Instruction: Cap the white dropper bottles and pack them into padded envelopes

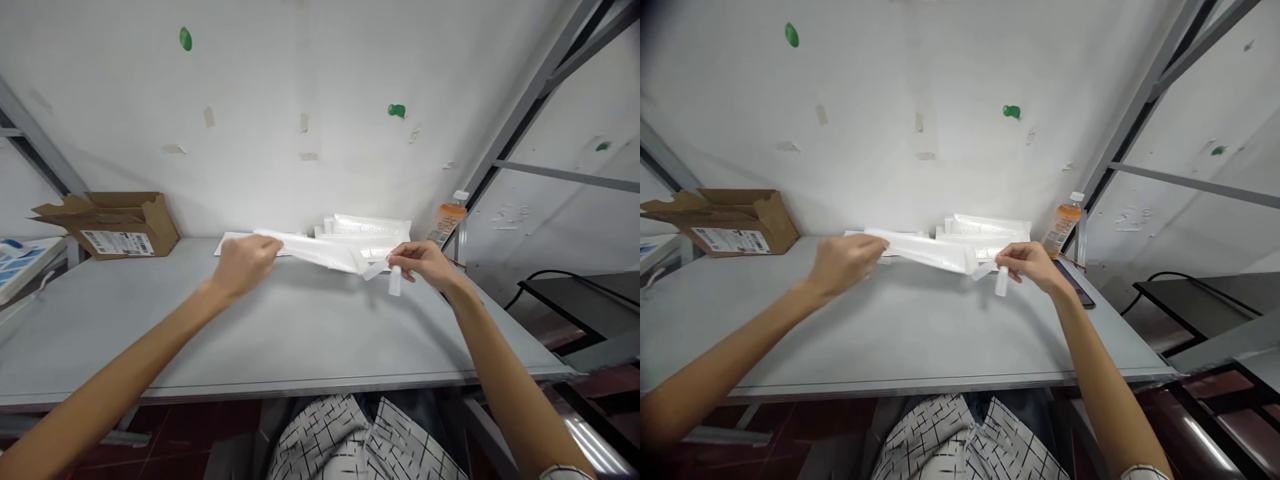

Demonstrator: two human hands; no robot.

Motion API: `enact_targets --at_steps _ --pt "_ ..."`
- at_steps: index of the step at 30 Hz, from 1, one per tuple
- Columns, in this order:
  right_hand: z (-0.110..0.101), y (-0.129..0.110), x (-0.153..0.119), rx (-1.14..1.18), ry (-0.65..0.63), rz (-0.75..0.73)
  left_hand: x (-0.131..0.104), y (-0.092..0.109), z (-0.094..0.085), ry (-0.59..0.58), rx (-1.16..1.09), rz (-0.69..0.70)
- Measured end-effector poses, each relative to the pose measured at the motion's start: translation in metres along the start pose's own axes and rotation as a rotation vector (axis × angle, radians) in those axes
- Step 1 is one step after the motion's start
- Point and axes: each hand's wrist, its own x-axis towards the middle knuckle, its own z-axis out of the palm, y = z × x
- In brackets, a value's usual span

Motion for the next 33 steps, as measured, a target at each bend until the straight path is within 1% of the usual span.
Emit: enact_targets --at_steps 1,2,3,5,6,7,8,9,11,14,16,18,23,29,33 --pt "-0.013 0.007 -0.003 0.019 0.046 0.028 -0.007 0.011 0.004 -0.016 0.052 0.015" --pt "-0.022 0.015 -0.005 0.042 0.094 0.048 -0.012 0.021 0.008 -0.060 0.076 0.059" --pt "-0.029 0.021 -0.007 0.069 0.137 0.059 -0.016 0.029 0.011 -0.129 0.080 0.100" --pt "-0.033 0.031 -0.008 0.113 0.191 0.062 -0.019 0.040 0.019 -0.312 0.023 0.186" --pt "-0.031 0.034 -0.008 0.120 0.191 0.063 -0.018 0.044 0.023 -0.366 -0.028 0.217" --pt "-0.028 0.036 -0.008 0.116 0.174 0.066 -0.015 0.048 0.029 -0.380 -0.088 0.237" --pt "-0.024 0.037 -0.007 0.103 0.140 0.075 -0.012 0.051 0.036 -0.355 -0.147 0.244" --pt "-0.019 0.038 -0.007 0.086 0.096 0.086 -0.009 0.055 0.044 -0.302 -0.200 0.242" --pt "-0.010 0.039 -0.007 0.054 0.008 0.108 -0.005 0.065 0.064 -0.227 -0.265 0.229" --pt "-0.003 0.042 -0.007 0.009 -0.067 0.139 -0.005 0.079 0.092 -0.248 -0.293 0.264" --pt "-0.003 0.045 -0.009 -0.025 -0.070 0.161 -0.009 0.083 0.103 -0.252 -0.305 0.272" --pt "-0.006 0.047 -0.010 -0.057 -0.067 0.187 -0.012 0.081 0.106 -0.234 -0.330 0.270" --pt "-0.011 0.052 -0.011 -0.126 -0.075 0.232 -0.015 0.071 0.101 -0.190 -0.324 0.268" --pt "-0.006 0.065 -0.004 -0.227 -0.025 0.149 -0.013 0.064 0.101 -0.169 -0.313 0.250" --pt "-0.005 0.065 -0.004 -0.234 0.041 0.130 -0.012 0.061 0.103 -0.145 -0.342 0.224"
